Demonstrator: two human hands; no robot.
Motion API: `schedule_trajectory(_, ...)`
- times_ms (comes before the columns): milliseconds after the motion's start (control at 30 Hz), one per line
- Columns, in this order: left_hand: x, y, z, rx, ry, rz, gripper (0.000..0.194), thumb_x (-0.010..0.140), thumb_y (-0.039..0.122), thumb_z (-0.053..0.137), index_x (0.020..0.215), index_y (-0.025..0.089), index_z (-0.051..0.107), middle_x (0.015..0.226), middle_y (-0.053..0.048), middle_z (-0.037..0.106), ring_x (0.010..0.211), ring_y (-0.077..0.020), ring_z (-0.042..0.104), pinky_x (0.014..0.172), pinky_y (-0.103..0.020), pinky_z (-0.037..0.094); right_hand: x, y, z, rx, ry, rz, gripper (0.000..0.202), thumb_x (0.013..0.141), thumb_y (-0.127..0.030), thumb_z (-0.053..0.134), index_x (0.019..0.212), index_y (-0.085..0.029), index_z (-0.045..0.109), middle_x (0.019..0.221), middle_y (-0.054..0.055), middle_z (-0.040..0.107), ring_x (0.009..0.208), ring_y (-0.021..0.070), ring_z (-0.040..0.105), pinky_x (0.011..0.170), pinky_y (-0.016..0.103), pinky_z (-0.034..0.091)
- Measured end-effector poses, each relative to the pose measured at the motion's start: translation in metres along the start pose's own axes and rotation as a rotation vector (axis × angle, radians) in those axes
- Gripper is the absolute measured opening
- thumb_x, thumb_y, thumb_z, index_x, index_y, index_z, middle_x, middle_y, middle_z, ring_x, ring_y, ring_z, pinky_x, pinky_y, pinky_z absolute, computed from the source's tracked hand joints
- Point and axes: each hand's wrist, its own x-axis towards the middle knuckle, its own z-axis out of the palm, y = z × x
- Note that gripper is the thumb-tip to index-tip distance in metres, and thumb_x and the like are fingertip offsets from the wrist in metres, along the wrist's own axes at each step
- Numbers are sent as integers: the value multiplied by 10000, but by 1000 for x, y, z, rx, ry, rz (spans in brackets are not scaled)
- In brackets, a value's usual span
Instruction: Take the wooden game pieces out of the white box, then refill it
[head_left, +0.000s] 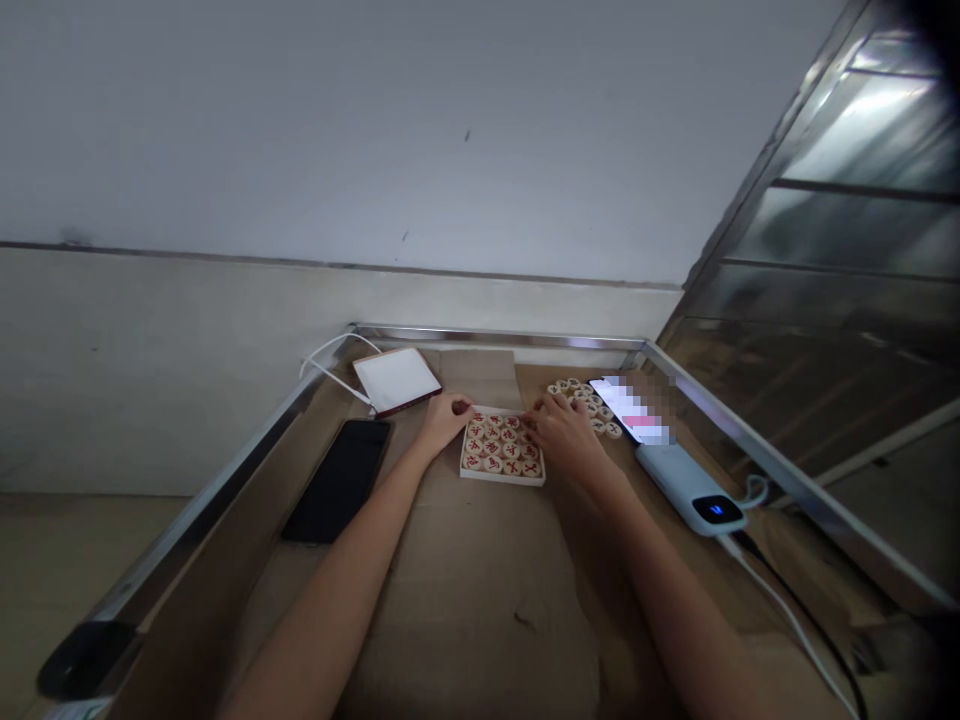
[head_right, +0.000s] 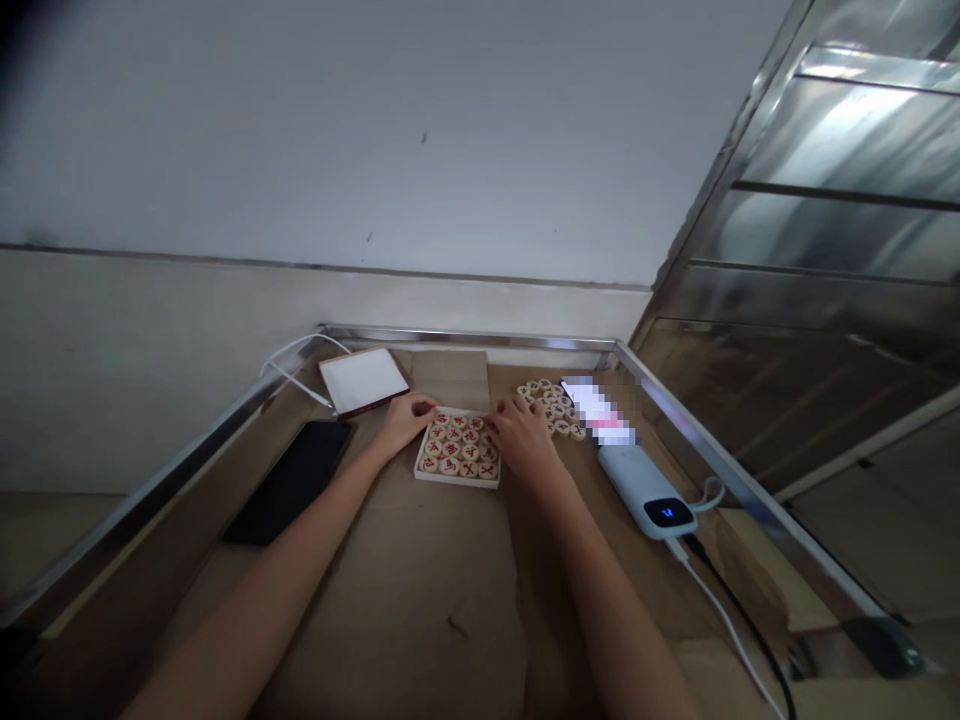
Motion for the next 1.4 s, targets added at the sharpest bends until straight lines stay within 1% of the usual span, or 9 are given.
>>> schedule_trajectory(167,1,0,0,2,-13,12,122,703,102,574,752,125,683,745,-48,690,684,-142,605,654,-238,445,1,0,0,-27,-3,24,227,911,-288,423,997,-188,608,1071,103,592,1023,262,454,808,382,274)
schedule_trajectory(400,1,2,-1,21,-15,3,130,713,127,567,773,131,682,797,-61,703,719,-154,616,698,-263,467,5,2,6,66,5,31,145,878,-245,471,956,-193,581,989,86,647,1012,244,483,820,364,254)
schedule_trajectory(533,1,5,-3,20,-22,-2,133,710,127,565,778,133,680,795,-65,703,719,-155,611,695,-264,468,8,5,7,143,94,75,174,867,-248,462,996,-208,571,972,65,659,987,228,513,842,362,243)
schedule_trajectory(633,1,4,-3,7,-35,-1,140,704,127,561,775,140,680,775,-55,699,703,-151,605,675,-254,464,8,13,7,189,201,186,199,868,-257,449,1020,-200,565,1005,75,651,969,216,532,839,347,251)
schedule_trajectory(700,2,0,-2,8,-21,5,143,697,131,560,775,140,680,773,-51,693,700,-150,604,676,-251,461,8,20,10,193,221,246,191,867,-243,441,1000,-193,568,1014,78,649,966,213,537,839,342,260)
schedule_trajectory(933,7,-16,-2,59,112,-23,147,690,176,557,767,135,675,770,-52,672,704,-156,591,682,-258,454,7,37,28,175,12,211,174,866,-214,450,913,-189,616,1014,75,656,977,218,540,846,355,282)
schedule_trajectory(1167,7,-14,-3,95,106,-5,139,702,182,552,766,144,670,759,-41,663,697,-149,581,671,-251,449,3,39,15,9,28,315,242,879,-194,404,939,-181,638,1046,110,641,1046,254,484,827,386,281)
schedule_trajectory(1267,7,-14,-3,93,103,-5,140,701,173,555,766,136,674,759,-48,664,690,-152,582,664,-250,446,3,27,5,68,58,245,254,892,-225,404,1012,-223,628,1117,81,612,1072,238,470,839,377,279)
schedule_trajectory(1400,7,-12,-3,96,100,-14,139,696,152,556,765,128,674,756,-52,663,688,-154,578,663,-255,442,4,6,-4,218,-46,27,210,885,-349,471,975,-263,639,1083,36,622,1035,207,503,881,373,272)
